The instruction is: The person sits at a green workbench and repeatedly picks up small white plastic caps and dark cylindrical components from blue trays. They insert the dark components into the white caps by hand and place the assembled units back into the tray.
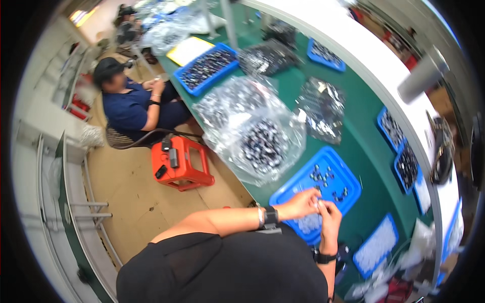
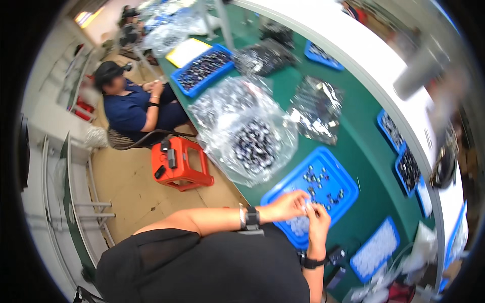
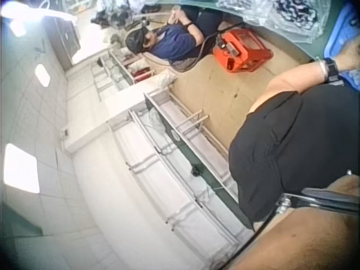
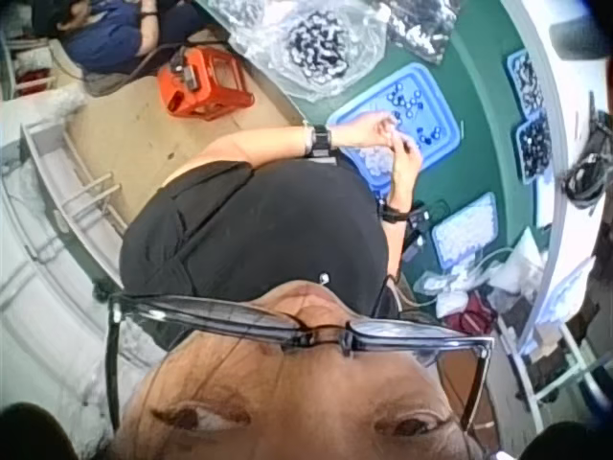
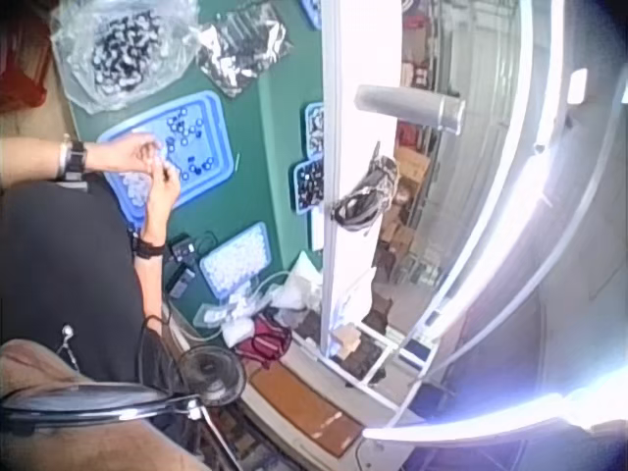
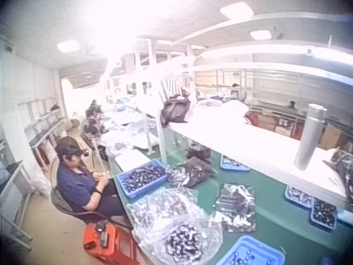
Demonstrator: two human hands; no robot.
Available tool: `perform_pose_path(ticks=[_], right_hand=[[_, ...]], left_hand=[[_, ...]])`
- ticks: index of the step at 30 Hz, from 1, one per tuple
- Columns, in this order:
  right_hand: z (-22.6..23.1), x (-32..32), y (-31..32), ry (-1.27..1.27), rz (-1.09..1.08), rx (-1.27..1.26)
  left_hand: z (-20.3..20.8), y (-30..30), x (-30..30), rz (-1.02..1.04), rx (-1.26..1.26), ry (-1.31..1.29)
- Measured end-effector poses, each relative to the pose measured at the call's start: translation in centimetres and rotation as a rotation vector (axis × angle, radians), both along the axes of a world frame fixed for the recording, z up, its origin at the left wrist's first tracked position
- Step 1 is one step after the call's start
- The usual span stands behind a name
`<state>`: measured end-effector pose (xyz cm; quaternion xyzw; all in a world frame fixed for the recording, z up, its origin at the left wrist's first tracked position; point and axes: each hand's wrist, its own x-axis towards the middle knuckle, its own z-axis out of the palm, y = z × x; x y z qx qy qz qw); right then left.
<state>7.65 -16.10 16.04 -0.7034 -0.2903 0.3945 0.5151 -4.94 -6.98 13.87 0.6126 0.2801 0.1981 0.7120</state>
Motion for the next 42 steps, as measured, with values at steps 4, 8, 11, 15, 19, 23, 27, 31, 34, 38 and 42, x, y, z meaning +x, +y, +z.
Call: perform_pose_path(ticks=[4, 8, 11, 15, 19, 23, 27, 31, 34, 38, 42], right_hand=[[0.5, 0.3, -0.3, -0.058, -0.063, -0.032], [1.6, -0.8, 0.4, -0.34, -0.038, 0.047], [1.9, -1.2, 0.5, -0.554, -0.029, 0.1], [2.0, -1.4, 0.4, -0.538, -0.055, 0.116], [2.3, -1.7, 0.3, -0.587, -0.028, 0.108], [2.3, -1.7, 0.2, -0.753, 0.032, 0.142], [1.7, -1.2, 1.0, -0.3, -0.019, 0.131], [1.6, -0.5, 0.8, 0.205, -0.069, 0.153], [2.0, -0.7, 0.4, 0.214, -0.047, 0.175], [1.8, -0.8, 0.1, 0.241, -0.063, 0.162], [1.3, -0.1, 0.1, 0.217, -0.074, 0.082]], left_hand=[[-0.5, -0.5, 0.4, 0.015, -0.069, -0.071], [0.5, -0.2, -0.5, -0.089, -0.696, -0.192], [-0.7, 0.0, -0.3, -0.116, -0.894, -0.251], [-1.5, 0.1, -0.3, -0.16, -1.06, -0.294], [0.2, -0.2, -0.8, -0.083, -0.938, -0.351], [0.9, -0.2, -1.2, -0.112, -0.833, -0.25], [0.5, 0.4, -1.7, -0.093, -0.827, -0.301], [3.0, 1.2, -1.8, -0.088, -0.775, -0.208], [2.5, 0.9, -1.5, -0.069, -0.779, -0.177], [2.7, 0.7, -1.2, -0.056, -0.678, -0.103], [2.8, 0.7, -1.1, -0.104, -0.509, -0.008]])
